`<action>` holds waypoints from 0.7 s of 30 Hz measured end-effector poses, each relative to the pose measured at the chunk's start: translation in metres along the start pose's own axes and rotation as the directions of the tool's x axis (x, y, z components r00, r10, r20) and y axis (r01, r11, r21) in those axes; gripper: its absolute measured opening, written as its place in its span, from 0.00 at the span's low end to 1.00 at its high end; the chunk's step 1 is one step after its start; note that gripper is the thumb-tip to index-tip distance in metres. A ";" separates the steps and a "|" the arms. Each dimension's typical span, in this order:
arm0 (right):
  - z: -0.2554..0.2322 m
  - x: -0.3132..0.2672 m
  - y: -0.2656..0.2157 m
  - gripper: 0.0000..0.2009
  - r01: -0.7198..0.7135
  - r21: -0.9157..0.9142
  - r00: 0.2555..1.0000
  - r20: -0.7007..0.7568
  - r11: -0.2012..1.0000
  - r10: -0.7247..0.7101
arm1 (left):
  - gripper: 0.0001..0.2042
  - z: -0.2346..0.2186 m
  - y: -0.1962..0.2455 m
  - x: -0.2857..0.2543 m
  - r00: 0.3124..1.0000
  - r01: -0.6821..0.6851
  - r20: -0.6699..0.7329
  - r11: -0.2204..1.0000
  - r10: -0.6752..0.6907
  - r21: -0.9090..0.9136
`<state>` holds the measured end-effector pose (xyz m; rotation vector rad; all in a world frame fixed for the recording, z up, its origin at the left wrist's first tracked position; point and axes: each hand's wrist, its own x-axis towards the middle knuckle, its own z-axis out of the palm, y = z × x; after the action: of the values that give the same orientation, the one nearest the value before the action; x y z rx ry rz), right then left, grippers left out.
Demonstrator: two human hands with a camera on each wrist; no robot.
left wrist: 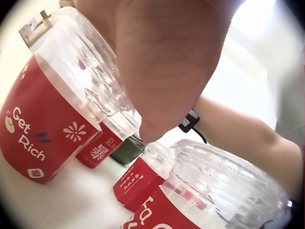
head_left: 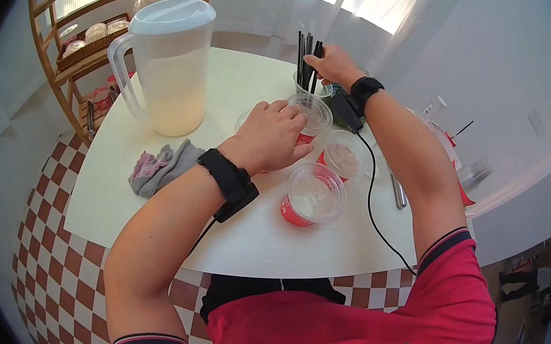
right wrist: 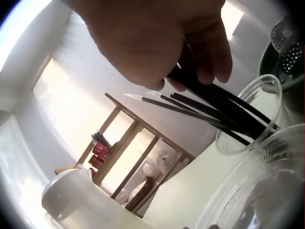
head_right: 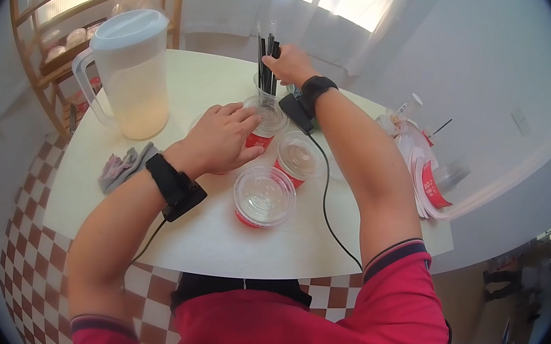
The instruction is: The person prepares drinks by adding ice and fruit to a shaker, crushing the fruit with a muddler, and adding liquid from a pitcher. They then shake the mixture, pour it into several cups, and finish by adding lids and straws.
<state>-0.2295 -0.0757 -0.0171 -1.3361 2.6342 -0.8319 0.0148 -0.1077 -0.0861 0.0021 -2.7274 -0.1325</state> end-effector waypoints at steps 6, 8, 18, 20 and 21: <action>0.009 0.009 0.011 0.25 0.101 -0.123 0.995 0.000 0.987 -0.101 | 0.27 -0.004 0.002 0.000 0.996 0.031 0.079 0.999 -0.030 -0.010; 0.004 0.006 0.011 0.26 0.091 -0.122 0.996 0.036 0.988 -0.087 | 0.27 -0.003 0.002 0.000 0.998 0.026 0.066 1.000 -0.025 -0.012; -0.024 -0.049 -0.005 0.22 0.261 -0.097 0.964 -0.018 0.960 -0.264 | 0.27 -0.004 0.002 -0.004 0.999 0.023 0.041 1.000 -0.023 -0.011; -0.027 -0.073 -0.001 0.22 0.306 -0.027 0.951 -0.029 0.952 -0.307 | 0.26 0.000 -0.001 -0.004 1.000 0.002 -0.008 1.000 -0.002 0.005; -0.029 -0.089 -0.001 0.23 0.303 0.003 0.953 -0.034 0.953 -0.302 | 0.26 0.007 -0.003 -0.004 0.998 -0.018 -0.060 1.000 0.019 0.019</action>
<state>-0.1824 0.0049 -0.0071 -1.7689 2.4799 -0.9027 0.0158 -0.1099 -0.0940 -0.0134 -2.6681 -0.0998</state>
